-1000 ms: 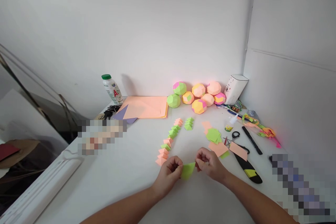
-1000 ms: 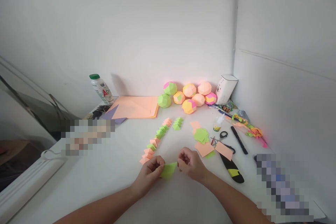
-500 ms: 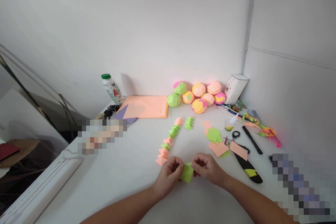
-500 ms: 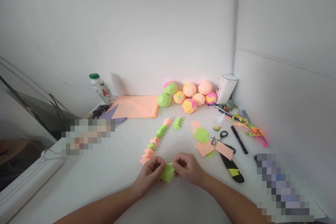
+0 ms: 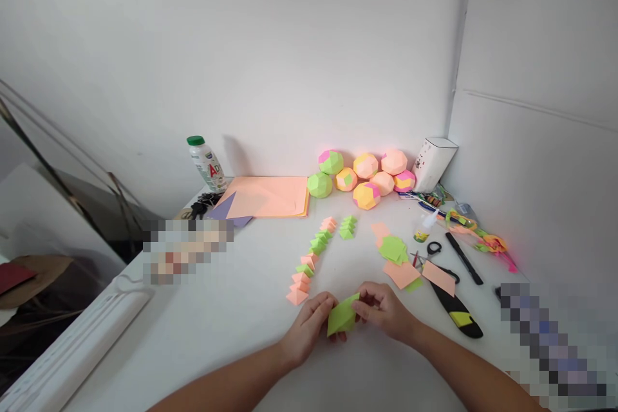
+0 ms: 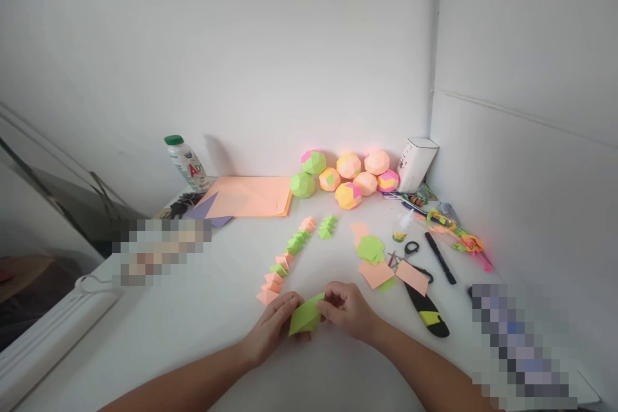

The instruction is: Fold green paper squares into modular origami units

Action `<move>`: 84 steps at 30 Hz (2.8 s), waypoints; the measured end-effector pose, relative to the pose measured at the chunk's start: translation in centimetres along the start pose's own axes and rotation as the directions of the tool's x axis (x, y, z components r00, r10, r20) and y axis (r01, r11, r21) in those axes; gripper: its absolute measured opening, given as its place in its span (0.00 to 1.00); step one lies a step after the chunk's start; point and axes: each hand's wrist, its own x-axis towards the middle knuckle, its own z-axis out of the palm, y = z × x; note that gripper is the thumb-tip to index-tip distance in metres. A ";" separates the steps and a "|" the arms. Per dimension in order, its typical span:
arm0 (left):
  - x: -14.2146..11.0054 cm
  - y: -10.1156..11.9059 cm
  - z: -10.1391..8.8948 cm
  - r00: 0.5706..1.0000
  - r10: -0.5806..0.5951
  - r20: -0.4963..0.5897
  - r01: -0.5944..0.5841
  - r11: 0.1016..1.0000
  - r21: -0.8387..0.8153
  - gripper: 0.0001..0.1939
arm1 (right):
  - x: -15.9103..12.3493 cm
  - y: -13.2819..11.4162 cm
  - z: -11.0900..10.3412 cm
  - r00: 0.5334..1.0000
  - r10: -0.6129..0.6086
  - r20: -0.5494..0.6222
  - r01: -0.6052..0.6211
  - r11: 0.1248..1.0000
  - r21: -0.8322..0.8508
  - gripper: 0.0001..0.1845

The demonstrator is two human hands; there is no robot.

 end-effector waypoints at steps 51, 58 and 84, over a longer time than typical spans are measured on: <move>0.3 -0.7 -0.2 0.967 0.254 0.013 -0.237 0.881 0.410 0.13 | 0.3 0.3 -0.5 0.996 -0.077 -0.033 0.072 0.987 -0.146 0.15; 0.0 0.0 0.1 0.984 0.176 0.026 -0.169 0.885 0.433 0.15 | 0.2 0.6 -0.5 0.999 -0.035 -0.028 0.033 0.997 -0.071 0.13; -0.1 -0.4 -0.1 0.970 0.235 0.065 -0.228 0.779 0.585 0.14 | 0.5 1.0 -0.2 0.999 0.024 -0.045 -0.017 0.989 0.146 0.15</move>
